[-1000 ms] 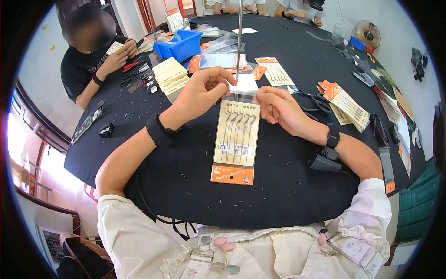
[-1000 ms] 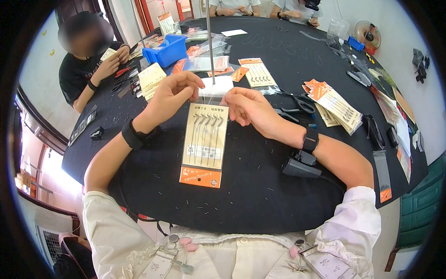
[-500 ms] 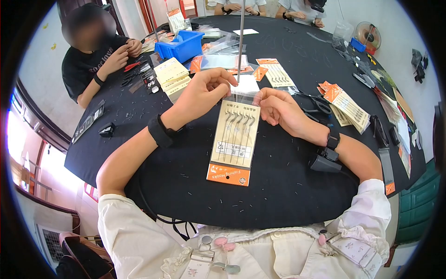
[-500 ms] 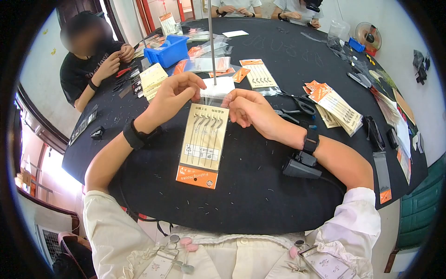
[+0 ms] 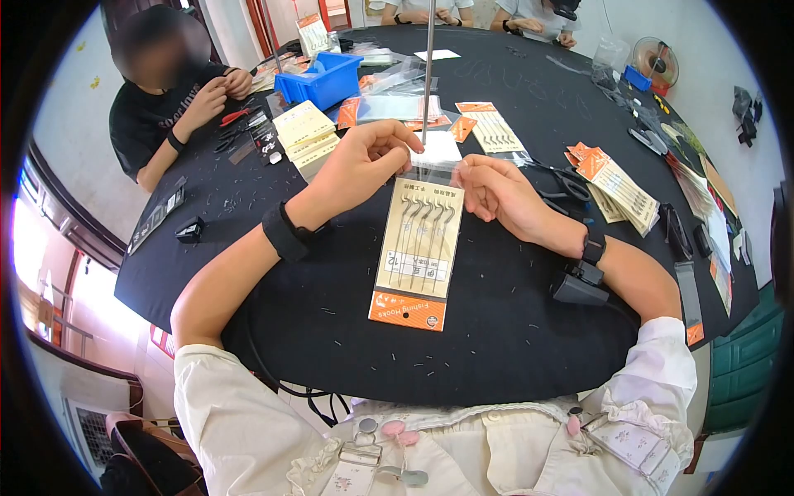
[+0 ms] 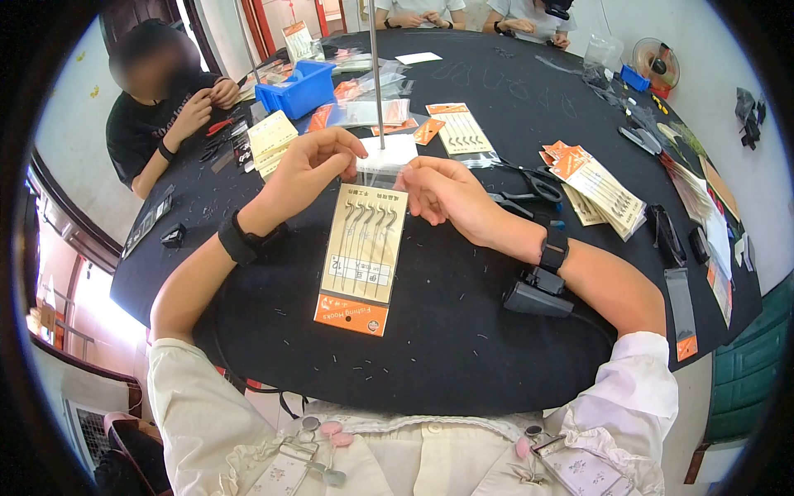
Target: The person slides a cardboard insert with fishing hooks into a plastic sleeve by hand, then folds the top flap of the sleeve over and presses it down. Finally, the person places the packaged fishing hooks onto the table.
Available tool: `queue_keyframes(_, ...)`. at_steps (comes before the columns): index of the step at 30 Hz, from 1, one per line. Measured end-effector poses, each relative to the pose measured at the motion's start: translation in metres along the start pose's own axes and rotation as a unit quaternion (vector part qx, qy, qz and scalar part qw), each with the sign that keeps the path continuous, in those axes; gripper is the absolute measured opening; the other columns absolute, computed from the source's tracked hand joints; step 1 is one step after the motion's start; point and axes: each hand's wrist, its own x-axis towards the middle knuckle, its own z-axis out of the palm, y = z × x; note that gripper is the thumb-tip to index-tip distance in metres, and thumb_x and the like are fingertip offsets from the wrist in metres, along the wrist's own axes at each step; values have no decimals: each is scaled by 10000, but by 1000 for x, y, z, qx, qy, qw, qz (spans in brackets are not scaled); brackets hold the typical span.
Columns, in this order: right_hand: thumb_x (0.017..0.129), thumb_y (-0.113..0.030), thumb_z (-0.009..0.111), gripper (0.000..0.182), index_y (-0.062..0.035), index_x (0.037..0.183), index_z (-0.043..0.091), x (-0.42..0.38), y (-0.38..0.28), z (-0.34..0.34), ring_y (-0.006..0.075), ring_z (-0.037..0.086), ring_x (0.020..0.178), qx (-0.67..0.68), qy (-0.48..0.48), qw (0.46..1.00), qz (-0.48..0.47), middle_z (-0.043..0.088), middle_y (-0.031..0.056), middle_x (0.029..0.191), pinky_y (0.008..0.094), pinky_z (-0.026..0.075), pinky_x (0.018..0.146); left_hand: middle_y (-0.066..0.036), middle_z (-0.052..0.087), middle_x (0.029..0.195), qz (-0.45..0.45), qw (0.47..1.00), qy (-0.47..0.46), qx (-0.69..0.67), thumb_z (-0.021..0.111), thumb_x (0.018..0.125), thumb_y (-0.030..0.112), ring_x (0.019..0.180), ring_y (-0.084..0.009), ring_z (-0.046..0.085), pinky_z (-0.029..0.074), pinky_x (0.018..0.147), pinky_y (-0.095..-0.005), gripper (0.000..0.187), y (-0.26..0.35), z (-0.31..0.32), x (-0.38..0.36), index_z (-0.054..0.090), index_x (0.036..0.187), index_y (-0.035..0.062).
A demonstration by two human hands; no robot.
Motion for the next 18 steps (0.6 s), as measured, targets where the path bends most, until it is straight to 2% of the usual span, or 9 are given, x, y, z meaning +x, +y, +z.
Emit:
queue_keyframes(10, 947, -270, 394, 328, -9, 842, 563, 1, 2, 0, 86, 440, 430, 0, 7, 1000, 2, 547, 60, 597, 199, 327, 401, 3, 576, 831, 5, 1000, -4, -7, 477, 887, 50, 759, -51, 541, 449, 711, -206, 127, -1, 0, 0, 578, 951, 8)
queue_keyframes(18, 935, -238, 421, 278, -18, 841, 562, 0, 0, 0, 76, 439, 431, -8, -1, 1000, 4, 547, 51, 602, 193, 325, 403, 2, 578, 848, -3, 1000, -5, -11, 482, 880, 44, 773, -51, 547, 453, 726, -207, 127, 0, 0, 0, 579, 954, 10)
